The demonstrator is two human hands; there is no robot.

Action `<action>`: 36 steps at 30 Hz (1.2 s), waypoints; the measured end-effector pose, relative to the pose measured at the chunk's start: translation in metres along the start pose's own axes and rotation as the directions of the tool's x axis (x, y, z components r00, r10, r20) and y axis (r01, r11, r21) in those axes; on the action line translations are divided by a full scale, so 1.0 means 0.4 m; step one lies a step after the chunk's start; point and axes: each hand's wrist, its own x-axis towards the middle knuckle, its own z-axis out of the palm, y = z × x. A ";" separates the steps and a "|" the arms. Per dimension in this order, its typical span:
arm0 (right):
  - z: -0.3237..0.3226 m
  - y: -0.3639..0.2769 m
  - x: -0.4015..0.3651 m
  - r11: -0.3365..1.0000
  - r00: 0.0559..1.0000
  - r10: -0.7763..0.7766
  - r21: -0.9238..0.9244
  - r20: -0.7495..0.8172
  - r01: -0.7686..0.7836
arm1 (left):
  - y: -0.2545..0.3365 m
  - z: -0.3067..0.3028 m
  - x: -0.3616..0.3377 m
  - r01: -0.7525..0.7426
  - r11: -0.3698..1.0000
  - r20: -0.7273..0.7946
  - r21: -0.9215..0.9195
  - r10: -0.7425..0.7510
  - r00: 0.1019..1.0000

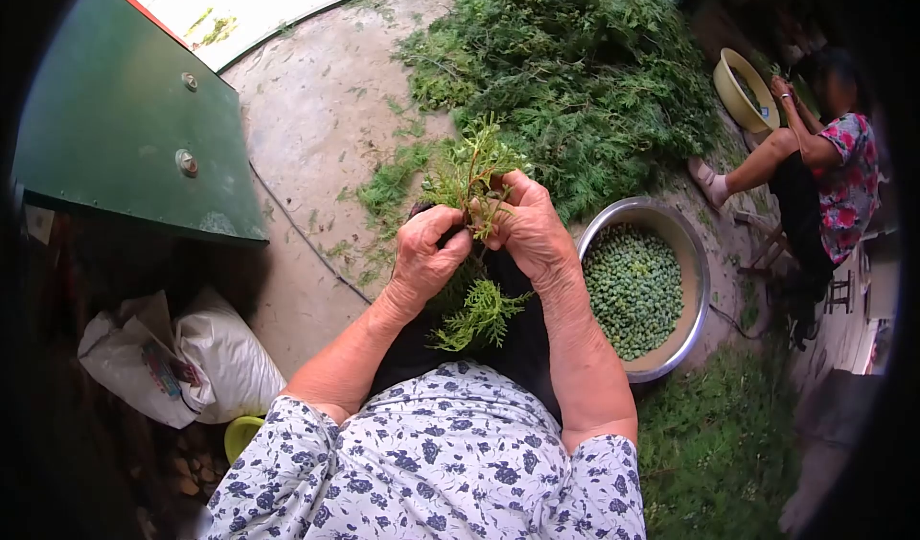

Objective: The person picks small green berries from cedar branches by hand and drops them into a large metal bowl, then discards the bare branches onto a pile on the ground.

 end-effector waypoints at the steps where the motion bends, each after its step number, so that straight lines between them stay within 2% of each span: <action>1: -0.001 -0.001 0.000 1.000 1.000 -0.015 -0.010 0.018 0.015 | -0.002 0.002 -0.001 0.000 1.000 0.001 -0.001 0.000 1.000; 5: -0.017 0.001 0.009 0.999 0.999 0.024 0.047 0.045 -0.026 | -0.007 0.003 0.000 -0.062 0.998 0.017 0.018 0.061 0.998; 8: -0.015 -0.005 0.012 0.999 0.997 -0.037 0.001 0.061 0.037 | -0.007 0.000 0.001 -0.097 0.995 0.026 0.016 0.097 0.995; 10: -0.039 -0.007 0.024 1.000 0.986 0.008 -0.029 0.168 -0.004 | -0.006 -0.001 0.001 -0.112 0.994 0.025 0.008 0.112 0.993; 17: -0.015 -0.008 0.013 0.998 0.998 0.019 0.062 0.063 -0.023 | -0.005 -0.002 0.002 -0.074 0.997 0.047 -0.004 0.074 0.996; 23: -0.013 -0.010 0.008 1.000 0.995 -0.013 -0.026 0.101 0.016 | -0.008 -0.001 -0.001 -0.075 0.997 0.031 0.003 0.075 0.997; 24: -0.007 -0.009 0.003 0.974 0.994 -0.107 -0.196 0.026 0.110 | -0.009 0.000 -0.002 -0.081 0.997 0.011 -0.004 0.081 0.997; 25: -0.004 -0.009 -0.001 0.913 0.977 -0.211 -0.365 -0.033 0.185 | -0.010 -0.001 -0.003 -0.081 0.997 0.012 -0.004 0.081 0.997; 26: -0.006 -0.010 -0.005 0.913 0.977 -0.212 -0.364 -0.035 0.185 | -0.010 -0.004 -0.003 -0.066 0.998 0.034 -0.011 0.066 0.997; 28: -0.016 -0.019 -0.012 0.784 0.963 -0.269 -0.581 -0.002 0.218 | -0.010 0.000 0.000 -0.054 0.998 0.056 -0.022 0.055 0.997; 30: -0.018 -0.025 -0.024 0.768 0.973 -0.230 -0.618 -0.017 0.170 | -0.009 0.001 0.001 -0.053 0.998 0.052 -0.018 0.054 0.997; 32: -0.014 -0.010 -0.034 0.358 0.812 -0.567 -0.847 0.136 0.392 | -0.004 0.004 0.003 -0.058 0.998 0.048 -0.005 0.059 0.997; 33: -0.020 -0.001 -0.038 0.357 0.812 -0.568 -0.848 0.135 0.391 | -0.002 0.006 0.005 -0.063 0.998 0.044 0.010 0.063 0.997; 35: -0.036 0.018 -0.041 0.069 0.712 -0.668 -0.934 0.218 0.351 | -0.002 0.005 0.002 -0.071 0.997 0.043 0.012 0.070 0.997; 36: -0.048 0.016 -0.044 0.069 0.711 -0.669 -0.934 0.217 0.350 | -0.002 0.004 0.000 -0.077 0.997 0.041 0.015 0.076 0.996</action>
